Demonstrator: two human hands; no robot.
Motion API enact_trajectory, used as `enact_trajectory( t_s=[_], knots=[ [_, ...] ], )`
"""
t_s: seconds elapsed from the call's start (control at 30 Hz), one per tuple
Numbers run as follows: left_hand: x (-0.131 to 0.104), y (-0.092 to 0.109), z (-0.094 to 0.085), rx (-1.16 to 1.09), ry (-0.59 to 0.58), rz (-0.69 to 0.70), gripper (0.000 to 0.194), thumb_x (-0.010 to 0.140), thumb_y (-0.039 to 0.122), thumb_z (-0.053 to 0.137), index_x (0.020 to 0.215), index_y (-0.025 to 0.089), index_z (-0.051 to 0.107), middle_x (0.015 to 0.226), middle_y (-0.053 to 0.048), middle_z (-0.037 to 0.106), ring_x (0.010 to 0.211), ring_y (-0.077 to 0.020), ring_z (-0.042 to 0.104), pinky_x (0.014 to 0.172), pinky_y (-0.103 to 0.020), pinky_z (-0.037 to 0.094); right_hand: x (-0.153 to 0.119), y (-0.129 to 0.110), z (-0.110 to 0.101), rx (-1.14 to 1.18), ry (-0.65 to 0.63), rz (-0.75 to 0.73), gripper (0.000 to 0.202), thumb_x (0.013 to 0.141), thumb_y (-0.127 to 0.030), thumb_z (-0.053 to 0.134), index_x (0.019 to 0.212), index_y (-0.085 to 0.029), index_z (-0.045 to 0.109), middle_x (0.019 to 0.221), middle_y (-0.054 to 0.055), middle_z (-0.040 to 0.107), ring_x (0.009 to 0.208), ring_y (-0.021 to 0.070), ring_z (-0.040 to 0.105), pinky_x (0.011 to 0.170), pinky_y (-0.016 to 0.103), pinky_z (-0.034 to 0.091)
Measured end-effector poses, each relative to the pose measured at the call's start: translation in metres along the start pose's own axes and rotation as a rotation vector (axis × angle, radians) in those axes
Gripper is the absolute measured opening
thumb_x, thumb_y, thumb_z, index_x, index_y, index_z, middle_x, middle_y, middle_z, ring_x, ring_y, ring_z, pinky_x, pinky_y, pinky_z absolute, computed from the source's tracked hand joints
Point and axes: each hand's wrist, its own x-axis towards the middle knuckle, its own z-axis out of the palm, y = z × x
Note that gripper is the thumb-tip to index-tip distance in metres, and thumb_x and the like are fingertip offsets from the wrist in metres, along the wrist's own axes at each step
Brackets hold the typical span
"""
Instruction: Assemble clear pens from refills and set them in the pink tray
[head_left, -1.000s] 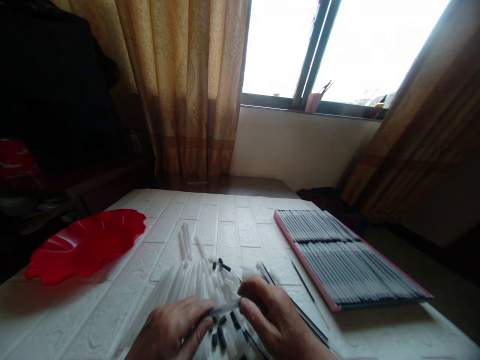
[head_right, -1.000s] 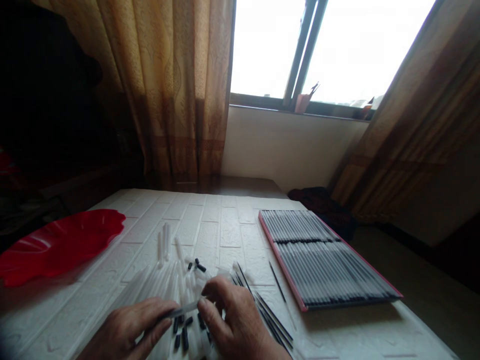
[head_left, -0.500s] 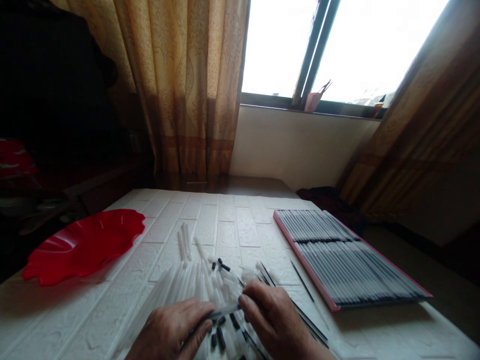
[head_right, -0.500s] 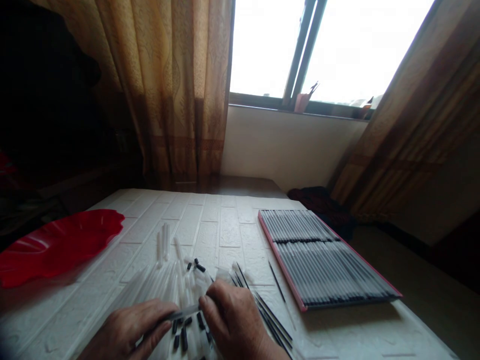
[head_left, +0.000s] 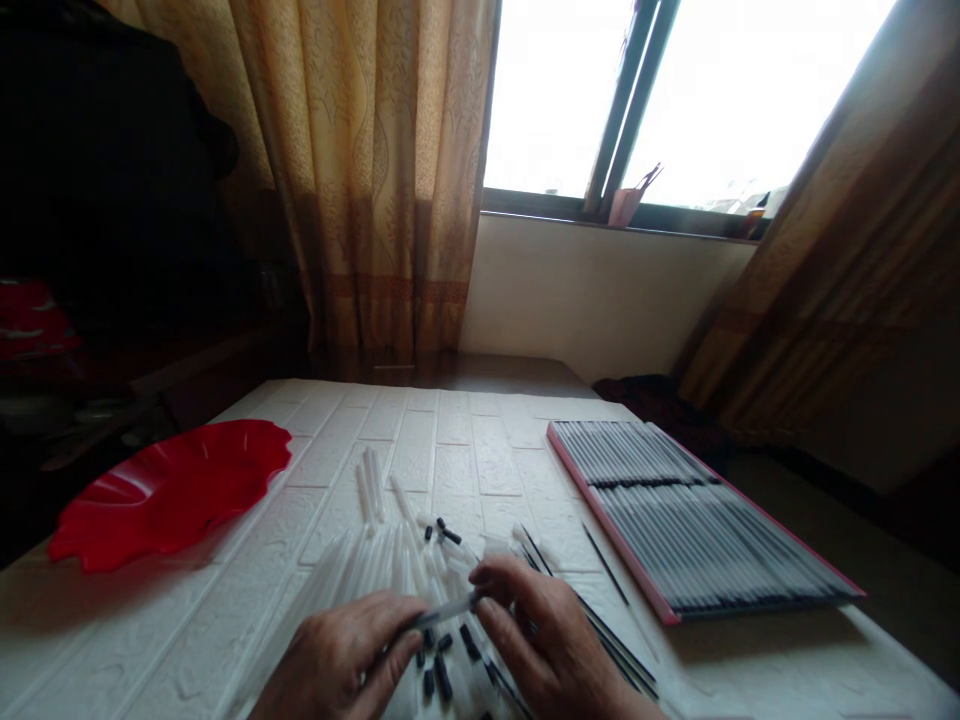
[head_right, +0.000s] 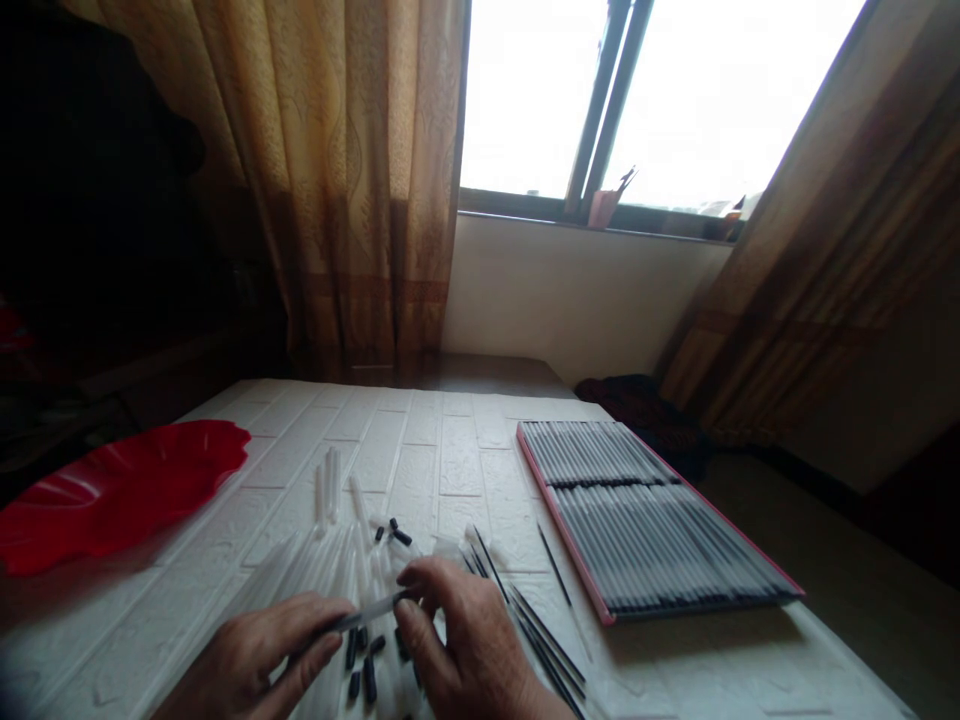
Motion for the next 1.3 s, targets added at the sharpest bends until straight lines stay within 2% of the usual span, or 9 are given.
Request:
enact_trajectory(
  t_s=[0.2,0.43,0.57,0.7,0.83,1.03,1.13,1.2,1.3],
  knots=[
    [-0.001,0.0,0.0,0.003,-0.017,-0.005,0.015,0.102,0.026,0.048,0.111,0.028,0.059,0.088,0.006,0.076,0.077,-0.0112,0.076,0.069,-0.013,0.057,0.001,-0.002,-0.004,0.026,-0.005,-0.012,0.011,0.092,-0.021,0.053,0.088,-0.019,0.063,0.068,0.0,0.063,0.058,0.0124,0.057,0.057,0.021,0.042],
    [-0.002,0.001,0.002,0.023,-0.051,0.024,0.021,0.106,0.032,0.04,0.11,0.026,0.06,0.083,0.003,0.075,0.073,-0.0133,0.075,0.066,-0.016,0.057,0.0,0.004,-0.004,-0.025,-0.05,0.026,0.021,0.095,-0.024,0.05,0.077,-0.021,0.06,0.062,-0.002,0.064,0.055,0.0121,0.059,0.054,0.021,0.04],
    [-0.002,0.0,0.002,0.029,-0.082,0.003,0.023,0.107,0.032,0.038,0.11,0.026,0.06,0.084,0.003,0.075,0.074,-0.0138,0.075,0.067,-0.017,0.057,-0.003,0.007,0.001,-0.183,-0.019,-0.018,0.033,0.101,-0.031,0.043,0.073,-0.022,0.057,0.059,-0.002,0.063,0.051,0.0126,0.06,0.052,0.022,0.039],
    [-0.003,0.0,0.002,0.062,-0.053,0.034,0.027,0.107,0.034,0.035,0.107,0.025,0.06,0.082,0.002,0.075,0.071,-0.0146,0.075,0.064,-0.018,0.058,-0.003,0.008,0.006,-0.393,0.056,-0.117,0.05,0.108,-0.039,0.029,0.068,-0.023,0.053,0.054,-0.003,0.061,0.045,0.0125,0.058,0.047,0.025,0.034],
    [-0.006,0.0,0.002,0.085,-0.108,0.01,0.027,0.107,0.033,0.036,0.11,0.025,0.061,0.085,0.001,0.076,0.076,-0.0153,0.076,0.067,-0.02,0.059,-0.002,0.009,0.01,-0.473,0.093,-0.155,0.057,0.11,-0.039,0.02,0.062,-0.024,0.047,0.047,-0.004,0.056,0.039,0.0109,0.054,0.044,0.027,0.029],
    [-0.004,0.0,0.001,0.111,-0.065,0.036,0.03,0.108,0.036,0.035,0.108,0.024,0.062,0.084,0.001,0.077,0.074,-0.0154,0.076,0.065,-0.019,0.059,-0.007,0.013,0.013,-0.281,0.011,-0.02,0.052,0.108,-0.04,0.028,0.062,-0.023,0.046,0.048,-0.005,0.053,0.04,0.0096,0.053,0.045,0.022,0.031],
    [-0.002,0.001,0.001,0.075,-0.041,0.029,0.026,0.108,0.036,0.037,0.109,0.026,0.061,0.085,0.003,0.076,0.074,-0.0137,0.076,0.066,-0.017,0.058,-0.008,0.013,0.01,-0.152,-0.035,0.07,0.048,0.106,-0.036,0.033,0.064,-0.022,0.05,0.051,-0.004,0.057,0.045,0.0101,0.056,0.049,0.021,0.035],
    [-0.003,0.002,0.001,0.036,-0.044,-0.019,0.021,0.107,0.035,0.041,0.11,0.028,0.061,0.088,0.004,0.076,0.078,-0.0127,0.075,0.07,-0.016,0.057,-0.006,0.01,0.009,-0.065,-0.054,0.099,0.037,0.103,-0.034,0.04,0.076,-0.021,0.061,0.056,-0.002,0.062,0.05,0.0117,0.059,0.052,0.02,0.039],
    [-0.006,0.001,0.0,0.012,-0.075,-0.067,0.017,0.105,0.033,0.046,0.114,0.029,0.06,0.094,0.004,0.076,0.085,-0.0131,0.075,0.075,-0.016,0.057,-0.002,0.005,0.008,0.054,-0.056,0.058,0.026,0.094,-0.032,0.052,0.1,-0.016,0.071,0.068,0.003,0.071,0.059,0.0148,0.065,0.057,0.022,0.045]
  ],
)
